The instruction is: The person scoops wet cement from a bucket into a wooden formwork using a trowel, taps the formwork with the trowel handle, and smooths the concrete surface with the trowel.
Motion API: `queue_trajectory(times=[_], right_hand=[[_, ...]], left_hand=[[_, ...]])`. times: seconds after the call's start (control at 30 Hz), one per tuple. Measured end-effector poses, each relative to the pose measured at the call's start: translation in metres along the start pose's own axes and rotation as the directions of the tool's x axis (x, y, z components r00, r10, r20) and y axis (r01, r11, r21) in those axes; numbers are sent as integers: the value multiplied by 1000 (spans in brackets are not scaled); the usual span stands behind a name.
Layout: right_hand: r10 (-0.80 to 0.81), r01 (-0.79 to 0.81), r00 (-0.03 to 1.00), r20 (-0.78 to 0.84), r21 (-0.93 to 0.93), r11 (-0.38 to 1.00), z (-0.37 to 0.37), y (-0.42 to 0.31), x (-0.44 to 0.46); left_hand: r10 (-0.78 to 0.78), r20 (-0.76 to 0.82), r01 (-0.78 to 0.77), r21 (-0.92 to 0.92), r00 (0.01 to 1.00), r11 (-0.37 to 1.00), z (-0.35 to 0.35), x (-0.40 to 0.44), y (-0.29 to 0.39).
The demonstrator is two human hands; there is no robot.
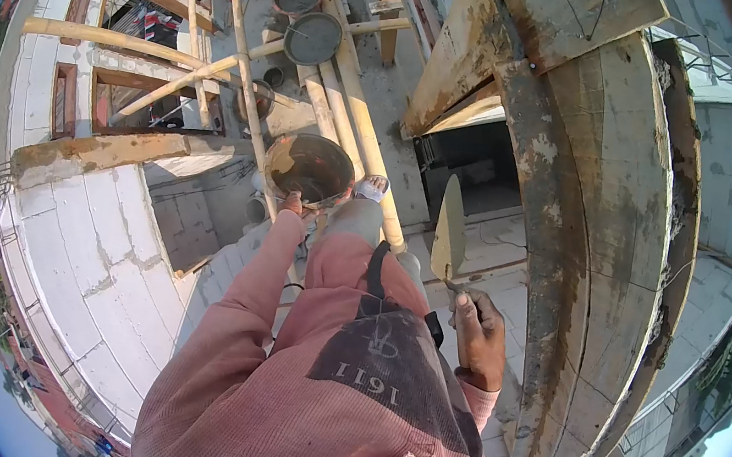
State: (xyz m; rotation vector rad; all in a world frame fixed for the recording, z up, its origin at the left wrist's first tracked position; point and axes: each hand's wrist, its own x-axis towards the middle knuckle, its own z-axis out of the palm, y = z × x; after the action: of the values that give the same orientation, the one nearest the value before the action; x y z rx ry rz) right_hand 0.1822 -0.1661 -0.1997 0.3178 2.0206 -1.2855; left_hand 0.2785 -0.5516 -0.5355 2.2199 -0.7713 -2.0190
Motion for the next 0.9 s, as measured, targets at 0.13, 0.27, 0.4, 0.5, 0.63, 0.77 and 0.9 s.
queue_trajectory(times=[0.13, 0.27, 0.4, 0.5, 0.63, 0.77, 0.9], right_hand=[[-78, 90, 994, 71, -183, 979, 27, -53, 65], [-194, 231, 968, 157, -263, 937, 33, -62, 121], [-146, 190, 977, 154, -324, 927, 60, -77, 143], [-86, 126, 984, 157, -272, 954, 94, -78, 149], [-283, 363, 927, 246, -398, 842, 109, -72, 173], [-196, 266, 956, 219, -356, 896, 125, -104, 198], [-175, 252, 956, 236, -355, 900, 138, -134, 224]], left_hand=[[-25, -133, 5, -151, 991, 989, -52, 20, 22], [49, -230, -105, -238, 972, 965, -84, 6, 34], [35, -282, -86, -170, 959, 982, -132, 66, 15], [-96, -275, 29, -239, 957, 971, -139, 76, 14], [-81, -221, 16, -283, 972, 959, -155, 150, -28], [-98, -179, 38, -310, 979, 950, -143, 158, -27], [-113, -178, 65, -256, 978, 964, -118, 152, -2]])
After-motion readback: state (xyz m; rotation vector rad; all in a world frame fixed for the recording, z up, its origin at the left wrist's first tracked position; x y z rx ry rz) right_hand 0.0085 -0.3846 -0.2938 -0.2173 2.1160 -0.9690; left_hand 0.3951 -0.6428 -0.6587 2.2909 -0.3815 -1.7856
